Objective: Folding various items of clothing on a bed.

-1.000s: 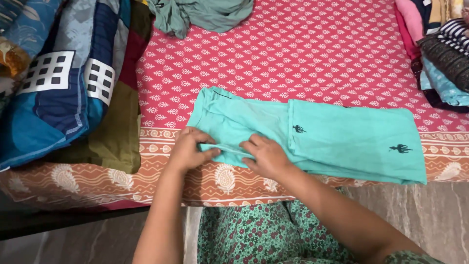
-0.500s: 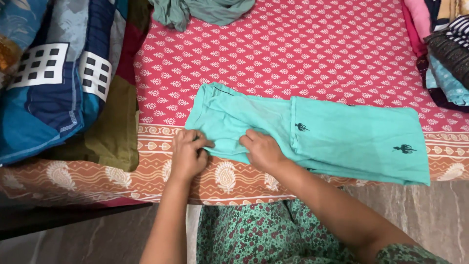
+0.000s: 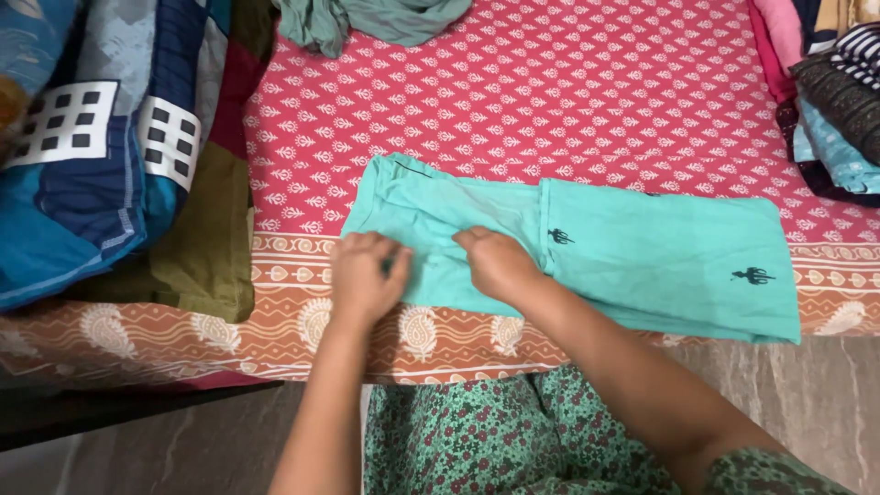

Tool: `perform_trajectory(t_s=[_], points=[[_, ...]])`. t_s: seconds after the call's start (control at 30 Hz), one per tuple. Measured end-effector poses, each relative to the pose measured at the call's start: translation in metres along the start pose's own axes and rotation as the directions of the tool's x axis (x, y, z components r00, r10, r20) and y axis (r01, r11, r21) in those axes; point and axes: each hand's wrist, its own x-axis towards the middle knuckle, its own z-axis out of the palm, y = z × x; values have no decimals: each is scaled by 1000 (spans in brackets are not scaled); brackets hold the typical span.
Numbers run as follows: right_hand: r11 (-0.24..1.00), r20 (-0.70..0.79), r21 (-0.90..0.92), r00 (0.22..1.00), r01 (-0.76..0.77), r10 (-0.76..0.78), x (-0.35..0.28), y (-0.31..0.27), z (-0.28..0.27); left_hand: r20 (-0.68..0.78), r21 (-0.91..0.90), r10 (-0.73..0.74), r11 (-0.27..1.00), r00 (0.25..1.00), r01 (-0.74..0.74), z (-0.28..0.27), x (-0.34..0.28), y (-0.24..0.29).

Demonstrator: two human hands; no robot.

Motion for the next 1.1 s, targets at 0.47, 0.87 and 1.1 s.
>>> perform_trajectory(t_s=[0.47,0.87,1.1], points=[[967,-101,-191,983,-170,152,14,5,20,377,97,-154,987,913,126,-2,14,-8],[996,-374,-86,926,14,-45,3,-24,-33,60,264,8,964,998,-24,18,20,11],[969,-173,-21,955,-247,239,10,20,-27,381,-132,-318,910,868,392,80,22,4]])
